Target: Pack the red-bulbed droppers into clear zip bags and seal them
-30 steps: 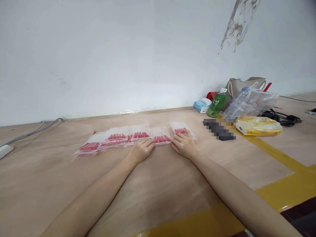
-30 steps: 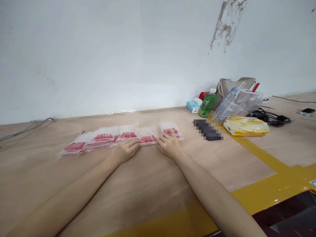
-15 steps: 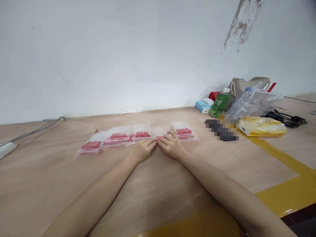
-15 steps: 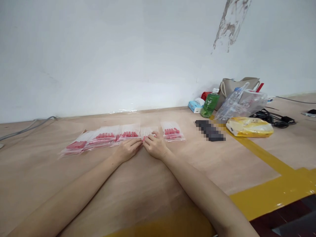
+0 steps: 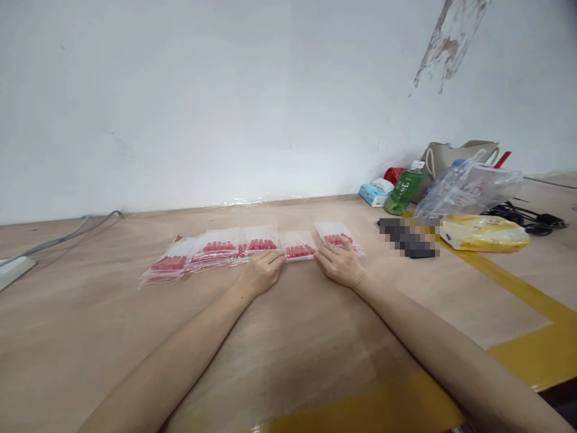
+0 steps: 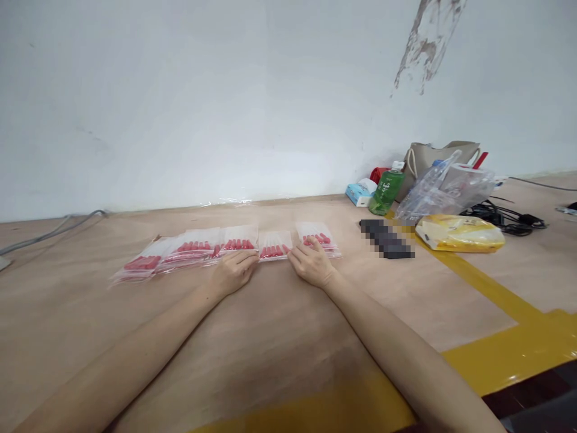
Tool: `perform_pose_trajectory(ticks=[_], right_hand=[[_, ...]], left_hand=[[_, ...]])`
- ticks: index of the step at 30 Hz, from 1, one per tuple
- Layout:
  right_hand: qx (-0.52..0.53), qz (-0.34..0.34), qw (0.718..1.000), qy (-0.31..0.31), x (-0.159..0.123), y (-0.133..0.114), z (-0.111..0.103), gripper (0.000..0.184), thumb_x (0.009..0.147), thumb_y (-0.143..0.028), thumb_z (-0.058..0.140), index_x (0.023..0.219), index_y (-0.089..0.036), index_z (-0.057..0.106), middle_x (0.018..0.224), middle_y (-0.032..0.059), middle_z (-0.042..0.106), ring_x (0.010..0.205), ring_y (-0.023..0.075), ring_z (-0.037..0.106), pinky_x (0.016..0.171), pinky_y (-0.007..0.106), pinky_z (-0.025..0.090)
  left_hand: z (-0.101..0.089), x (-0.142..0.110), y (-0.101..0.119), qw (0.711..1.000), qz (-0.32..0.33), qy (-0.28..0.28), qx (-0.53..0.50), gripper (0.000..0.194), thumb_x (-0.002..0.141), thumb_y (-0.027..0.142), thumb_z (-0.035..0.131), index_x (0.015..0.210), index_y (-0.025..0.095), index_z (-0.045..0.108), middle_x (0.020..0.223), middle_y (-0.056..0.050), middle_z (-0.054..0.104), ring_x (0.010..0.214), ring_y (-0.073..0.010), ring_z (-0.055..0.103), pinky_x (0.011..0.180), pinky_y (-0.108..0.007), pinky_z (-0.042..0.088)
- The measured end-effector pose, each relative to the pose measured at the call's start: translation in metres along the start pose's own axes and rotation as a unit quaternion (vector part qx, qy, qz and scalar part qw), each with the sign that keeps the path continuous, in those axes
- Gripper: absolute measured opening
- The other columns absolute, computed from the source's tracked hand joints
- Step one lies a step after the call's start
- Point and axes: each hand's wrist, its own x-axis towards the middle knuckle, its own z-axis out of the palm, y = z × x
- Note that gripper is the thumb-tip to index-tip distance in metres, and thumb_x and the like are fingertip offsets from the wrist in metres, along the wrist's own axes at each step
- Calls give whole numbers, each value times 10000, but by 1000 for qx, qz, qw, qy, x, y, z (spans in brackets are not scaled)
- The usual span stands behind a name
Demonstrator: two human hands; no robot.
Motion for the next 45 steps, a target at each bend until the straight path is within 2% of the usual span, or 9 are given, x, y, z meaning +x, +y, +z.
perform_pose_trajectory(ticks=[10,14,17,21,23,30,35,40,45], right_hand=[[26,60,997,-51,-9,6,-3,278,883,-215,390,721,-179,614,662,38,599,708,152,512,856,377,272],[86,66,992,-61,2,-6,-6,292,859,-342,434,1032,-160,582,983,101,622,922,215,516,857,376,314],[116,104,983,-92,17,-28,1,358,857,-241,428,1202,-168,488,1154,110,558,1024,215,499,841,332,366],[153,233,954,-115,30,-51,20,295,861,-196,411,1106,-196,576,1108,97,592,943,204,564,793,319,425],[198,286,933,-94,35,-53,30,286,869,-199,400,1075,-197,599,1057,86,623,935,201,578,801,323,441],[352,403,844,39,54,-40,51,350,892,-220,335,1158,-202,562,1087,77,629,997,180,586,843,345,472],[391,269,880,-28,50,-41,52,316,821,-234,476,1112,-230,598,1091,74,625,1037,192,561,881,369,445],[279,269,922,20,21,-13,26,271,768,-222,510,1004,-179,636,1069,113,601,1030,213,529,898,390,390],[151,277,946,-79,-17,21,0,379,687,-289,591,1062,-232,604,1119,105,559,1064,277,478,926,506,270]], left_hand=[[1,-3,-2,1000,-19,-7,-11,203,867,142,416,831,161,615,862,-65,678,768,-169,638,692,-298,516],[3,1,0,999,-17,-23,-24,193,873,163,432,821,174,617,842,-48,675,779,-160,626,732,-299,499],[-3,5,1,998,-39,-48,-23,154,864,239,475,920,183,608,923,-61,656,899,-190,590,833,-349,455],[-12,-3,-2,979,-181,-72,61,498,787,451,548,1199,178,485,1238,-161,482,1176,-337,386,971,-561,248],[-11,-13,-6,965,-229,-95,83,521,801,468,516,1238,191,455,1275,-175,438,1191,-362,357,953,-599,228],[1,-27,-11,961,-232,-150,35,465,840,408,471,1245,180,451,1275,-167,409,1170,-334,370,935,-511,331],[2,-23,-9,961,-228,-158,-1,475,842,389,465,1248,147,421,1291,-179,388,1185,-318,362,947,-499,332],[4,-18,-11,956,-236,-172,-9,541,831,412,465,1259,92,380,1282,-202,404,1190,-325,368,950,-490,341],[1,0,-4,973,-191,-125,42,593,795,389,523,1296,120,355,1350,-187,345,1277,-340,241,1011,-540,217]])
